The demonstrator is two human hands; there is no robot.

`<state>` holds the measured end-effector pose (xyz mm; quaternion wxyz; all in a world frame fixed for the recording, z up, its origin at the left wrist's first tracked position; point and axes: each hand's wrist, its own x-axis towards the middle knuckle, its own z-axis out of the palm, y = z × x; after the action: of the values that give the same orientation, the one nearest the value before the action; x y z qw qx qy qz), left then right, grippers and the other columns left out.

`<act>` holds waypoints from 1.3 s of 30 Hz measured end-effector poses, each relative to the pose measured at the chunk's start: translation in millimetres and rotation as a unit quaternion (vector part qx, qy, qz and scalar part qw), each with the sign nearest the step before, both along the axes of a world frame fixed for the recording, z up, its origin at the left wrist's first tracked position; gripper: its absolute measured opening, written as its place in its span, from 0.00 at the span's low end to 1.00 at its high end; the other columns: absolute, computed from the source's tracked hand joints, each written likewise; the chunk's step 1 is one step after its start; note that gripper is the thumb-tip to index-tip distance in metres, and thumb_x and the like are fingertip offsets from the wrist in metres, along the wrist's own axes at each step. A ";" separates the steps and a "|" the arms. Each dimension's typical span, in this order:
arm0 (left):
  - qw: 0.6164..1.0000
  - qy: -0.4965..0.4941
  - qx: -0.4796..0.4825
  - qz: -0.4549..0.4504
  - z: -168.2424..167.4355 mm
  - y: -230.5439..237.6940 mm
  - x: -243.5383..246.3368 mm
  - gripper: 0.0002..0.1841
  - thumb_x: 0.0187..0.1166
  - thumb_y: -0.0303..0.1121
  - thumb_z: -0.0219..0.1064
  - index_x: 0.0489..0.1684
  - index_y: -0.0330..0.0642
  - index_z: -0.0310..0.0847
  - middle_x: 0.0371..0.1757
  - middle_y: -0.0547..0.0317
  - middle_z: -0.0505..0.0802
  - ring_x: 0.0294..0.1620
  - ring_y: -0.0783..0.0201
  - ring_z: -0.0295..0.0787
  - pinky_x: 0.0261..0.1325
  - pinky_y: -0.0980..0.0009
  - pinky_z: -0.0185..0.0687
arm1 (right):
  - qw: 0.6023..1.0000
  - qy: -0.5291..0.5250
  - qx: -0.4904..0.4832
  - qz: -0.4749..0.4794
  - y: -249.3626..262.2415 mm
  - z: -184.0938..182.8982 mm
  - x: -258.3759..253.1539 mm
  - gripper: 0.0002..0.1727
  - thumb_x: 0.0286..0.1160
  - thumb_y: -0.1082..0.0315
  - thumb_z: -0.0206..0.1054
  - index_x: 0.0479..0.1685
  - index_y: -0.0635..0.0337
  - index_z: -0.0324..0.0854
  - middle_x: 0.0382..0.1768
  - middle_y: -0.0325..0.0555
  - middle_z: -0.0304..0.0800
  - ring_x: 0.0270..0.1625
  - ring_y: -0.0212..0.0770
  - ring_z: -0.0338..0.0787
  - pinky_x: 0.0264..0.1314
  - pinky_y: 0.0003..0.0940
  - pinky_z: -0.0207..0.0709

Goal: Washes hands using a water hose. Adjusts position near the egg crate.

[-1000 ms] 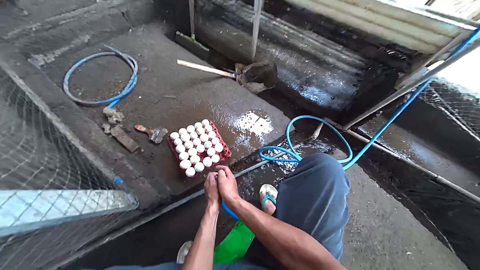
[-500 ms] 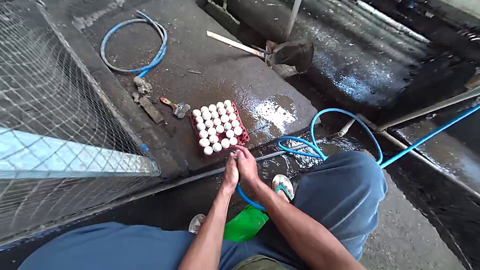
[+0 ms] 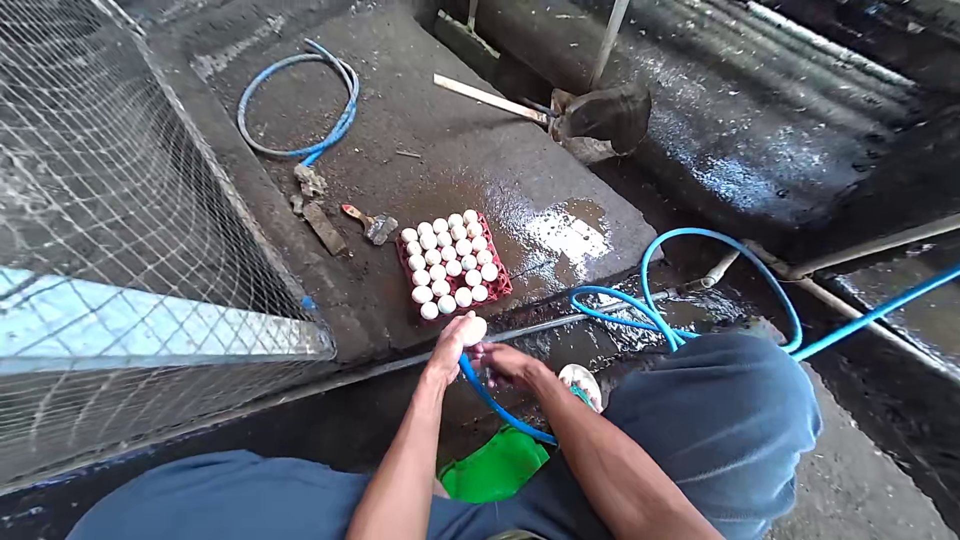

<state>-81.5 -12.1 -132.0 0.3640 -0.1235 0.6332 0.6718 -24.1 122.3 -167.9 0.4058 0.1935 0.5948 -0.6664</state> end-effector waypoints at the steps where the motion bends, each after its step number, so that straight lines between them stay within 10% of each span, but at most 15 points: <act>1: 1.000 -0.004 0.007 0.006 -2.0 -1.4 -7.5 0.20 0.94 0.42 0.51 0.72 0.36 0.70 0.42 0.49 0.88 0.30 0.61 0.89 0.36 0.66 0.89 | 0.999 0.012 -0.007 0.042 -5.3 -5.8 1.6 0.24 0.85 0.66 0.59 0.80 0.52 0.70 0.47 0.45 0.88 0.23 0.30 0.76 0.23 0.27 0.69; 6: 0.982 0.116 -0.150 -0.007 -30.5 -0.3 -70.2 0.29 0.82 0.35 0.70 0.78 0.31 0.67 0.63 0.36 0.85 0.52 0.52 0.90 0.56 0.59 0.89 | 0.996 0.065 0.023 0.059 -11.1 -21.3 -4.4 0.18 0.89 0.61 0.60 0.70 0.59 0.78 0.52 0.51 0.88 0.37 0.38 0.84 0.39 0.36 0.79; 11: 0.867 0.279 -0.379 -0.164 -65.7 10.5 -137.2 0.31 0.71 0.38 0.80 0.71 0.33 0.77 0.73 0.32 0.81 0.78 0.37 0.75 0.81 0.41 0.66 | 0.997 0.046 0.060 0.032 -4.4 -21.1 -10.1 0.18 0.89 0.60 0.60 0.70 0.58 0.79 0.49 0.51 0.87 0.35 0.39 0.83 0.40 0.39 0.79; 17: 0.786 0.290 -0.459 -0.298 -100.4 33.0 -159.6 0.31 0.75 0.39 0.76 0.75 0.32 0.75 0.76 0.31 0.79 0.79 0.36 0.74 0.81 0.42 0.68 | 0.996 0.046 0.066 0.046 0.6 -17.1 -7.0 0.18 0.88 0.58 0.61 0.67 0.56 0.81 0.47 0.51 0.88 0.38 0.41 0.85 0.43 0.43 0.80; 24: 0.802 0.317 -0.449 -0.235 -105.4 16.5 -152.4 0.20 0.87 0.37 0.60 0.68 0.32 0.80 0.71 0.34 0.83 0.74 0.39 0.79 0.78 0.42 0.71 | 0.994 0.053 0.081 0.059 6.6 -19.1 -10.9 0.18 0.88 0.57 0.60 0.68 0.54 0.81 0.48 0.50 0.88 0.38 0.41 0.85 0.44 0.42 0.80; 30: 0.685 0.329 -0.526 -0.383 -106.3 -14.9 -102.7 0.30 0.76 0.41 0.69 0.78 0.37 0.75 0.78 0.37 0.79 0.81 0.38 0.70 0.81 0.41 0.62 | 0.991 0.056 0.093 0.080 2.0 -21.2 -14.2 0.19 0.89 0.56 0.59 0.69 0.53 0.81 0.51 0.50 0.89 0.45 0.43 0.88 0.51 0.46 0.81; 39: 0.682 0.346 -0.523 -0.375 -122.7 -10.3 -105.0 0.24 0.79 0.28 0.64 0.75 0.30 0.75 0.71 0.26 0.79 0.76 0.31 0.73 0.78 0.42 0.68 | 0.988 0.061 0.106 0.091 -3.5 -20.2 -14.1 0.19 0.88 0.55 0.59 0.69 0.53 0.81 0.51 0.51 0.89 0.45 0.45 0.88 0.52 0.48 0.80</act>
<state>-186.5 -22.5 -254.7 0.2167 0.1954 0.9559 0.0331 -38.2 118.8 -188.2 0.4053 0.1396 0.7007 -0.5704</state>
